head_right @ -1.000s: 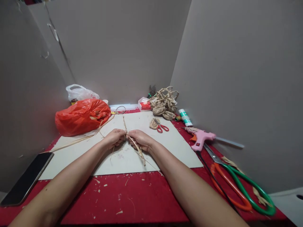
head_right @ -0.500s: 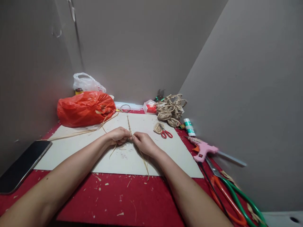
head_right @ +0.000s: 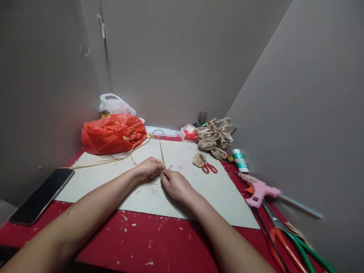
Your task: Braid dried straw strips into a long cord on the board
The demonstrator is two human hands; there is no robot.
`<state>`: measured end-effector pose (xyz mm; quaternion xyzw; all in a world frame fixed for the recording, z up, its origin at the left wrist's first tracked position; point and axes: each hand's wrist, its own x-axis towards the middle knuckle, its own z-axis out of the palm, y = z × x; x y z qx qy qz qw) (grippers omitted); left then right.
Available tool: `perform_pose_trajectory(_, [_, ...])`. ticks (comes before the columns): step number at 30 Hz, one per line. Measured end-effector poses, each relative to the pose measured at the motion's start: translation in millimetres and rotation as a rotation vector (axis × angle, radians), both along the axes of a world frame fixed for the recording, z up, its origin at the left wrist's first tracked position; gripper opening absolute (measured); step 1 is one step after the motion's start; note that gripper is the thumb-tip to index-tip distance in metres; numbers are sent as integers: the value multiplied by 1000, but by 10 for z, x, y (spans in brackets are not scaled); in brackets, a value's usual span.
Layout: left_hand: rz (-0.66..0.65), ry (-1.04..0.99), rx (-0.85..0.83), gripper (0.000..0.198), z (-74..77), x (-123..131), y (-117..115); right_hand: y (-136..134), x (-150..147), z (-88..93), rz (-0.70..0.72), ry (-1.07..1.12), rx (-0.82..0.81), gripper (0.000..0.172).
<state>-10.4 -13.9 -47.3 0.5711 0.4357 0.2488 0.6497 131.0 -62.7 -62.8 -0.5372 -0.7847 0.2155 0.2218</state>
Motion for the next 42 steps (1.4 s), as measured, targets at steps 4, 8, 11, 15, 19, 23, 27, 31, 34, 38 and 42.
perform_pose_trajectory(4, [-6,-74,4,20,-36,-20,18,-69,-57,37,-40,-161,14,20])
perform_pose_trajectory(8, [-25,-104,-3,15,-74,-27,53,-203,-97,187,149,-137,-54,22])
perform_pose_trajectory(11, [-37,-110,-29,16,-72,-28,73,-295,-99,323,394,28,-285,35])
perform_pose_trajectory(15, [-69,-124,-68,19,-46,-35,100,-213,40,408,128,415,-186,49])
perform_pose_trajectory(19, [-108,-129,-83,17,-31,-48,124,30,183,264,-330,584,22,36])
perform_pose_trajectory(23, [-156,-152,-87,23,-41,-64,135,127,97,65,-235,670,-297,30])
perform_pose_trajectory(27, [-140,-157,-91,22,-47,-78,126,78,-30,47,-152,774,-538,34])
perform_pose_trajectory(31, [-186,-147,-83,20,-53,-97,119,93,5,90,-137,810,-688,35])
perform_pose_trajectory(34, [-212,-180,-73,17,-73,-104,114,155,59,87,-109,829,-799,40])
perform_pose_trajectory(38, [-194,-188,-50,20,-89,-96,95,210,78,82,-136,894,-892,41])
perform_pose_trajectory(42, [-224,-89,21,18,-50,-114,94,206,49,110,-181,935,-886,35])
